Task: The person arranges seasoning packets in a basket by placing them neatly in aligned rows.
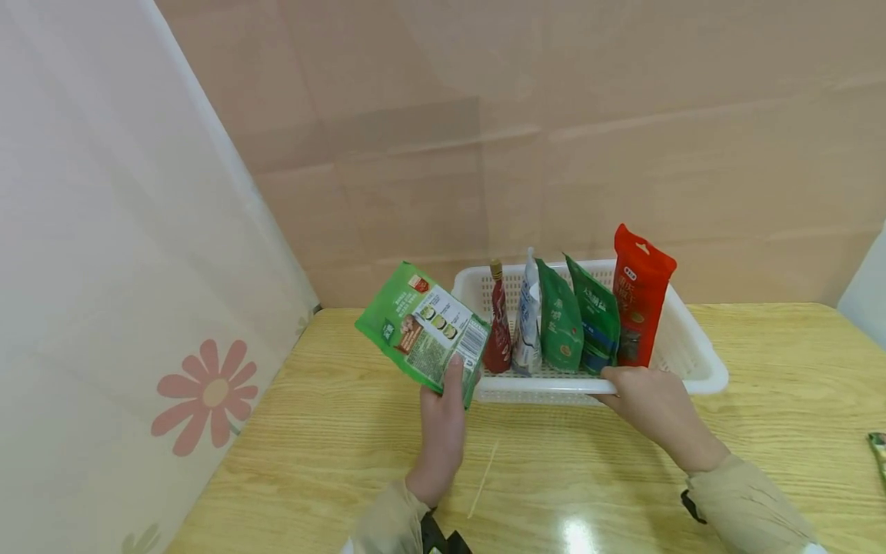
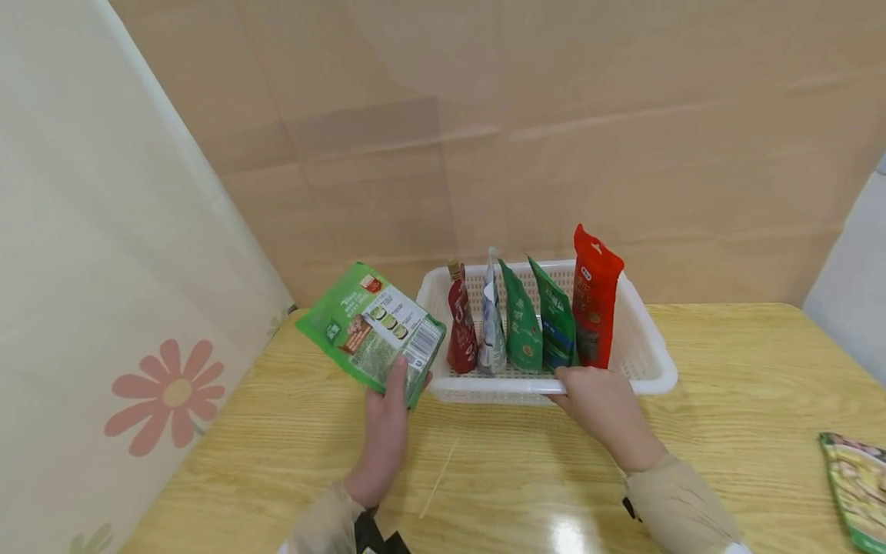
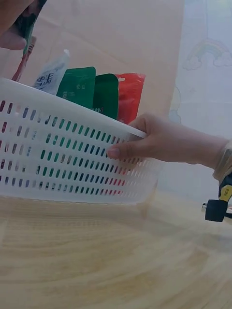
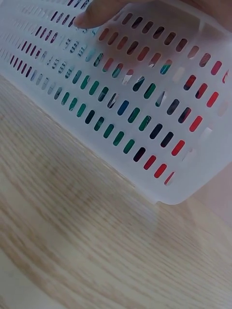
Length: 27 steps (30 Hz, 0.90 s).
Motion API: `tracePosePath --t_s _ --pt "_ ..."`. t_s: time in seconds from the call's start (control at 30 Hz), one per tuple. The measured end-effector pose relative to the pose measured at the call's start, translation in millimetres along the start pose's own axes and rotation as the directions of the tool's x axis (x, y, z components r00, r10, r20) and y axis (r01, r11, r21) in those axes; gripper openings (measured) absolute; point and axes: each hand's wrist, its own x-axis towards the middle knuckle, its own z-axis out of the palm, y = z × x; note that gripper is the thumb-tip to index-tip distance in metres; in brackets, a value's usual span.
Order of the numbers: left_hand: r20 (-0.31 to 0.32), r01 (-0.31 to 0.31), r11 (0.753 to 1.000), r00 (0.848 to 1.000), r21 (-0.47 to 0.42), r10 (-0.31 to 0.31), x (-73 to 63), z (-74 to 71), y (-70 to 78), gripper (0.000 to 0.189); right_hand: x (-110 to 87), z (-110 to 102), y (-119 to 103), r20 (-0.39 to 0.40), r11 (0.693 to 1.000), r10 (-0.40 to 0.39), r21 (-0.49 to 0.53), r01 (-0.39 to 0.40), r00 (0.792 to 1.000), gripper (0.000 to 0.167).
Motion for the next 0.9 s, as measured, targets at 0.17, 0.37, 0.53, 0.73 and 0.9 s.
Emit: tracePosePath --t_s 0.17,0.37,0.53,0.73,0.9 --pt "0.006 0.047 0.997 0.999 0.053 -0.048 12.1 0.0 3.9 0.05 0.1 -1 0 -0.007 1.0 0.0 0.016 0.0 1.0 0.03" --pt "-0.034 0.072 0.994 0.997 0.085 -0.069 29.8 -0.7 2.4 0.049 0.2 -1 1 -0.023 1.0 -0.005 0.02 0.006 1.0 0.032" --pt "-0.085 0.048 0.995 0.996 0.087 -0.04 40.2 -2.1 -1.5 0.047 0.6 -1 0 -0.018 1.0 -0.001 0.021 0.002 1.0 0.031" --pt "-0.131 0.045 0.994 0.991 0.098 -0.032 49.9 -4.8 -2.3 0.041 0.7 -1 0 -0.003 1.0 0.007 0.02 -0.007 1.0 0.029" --pt "-0.123 0.043 0.987 0.992 0.158 -0.023 56.7 -2.6 2.0 0.039 1.1 -1 0 -0.009 1.0 0.003 0.008 -0.003 1.0 0.029"
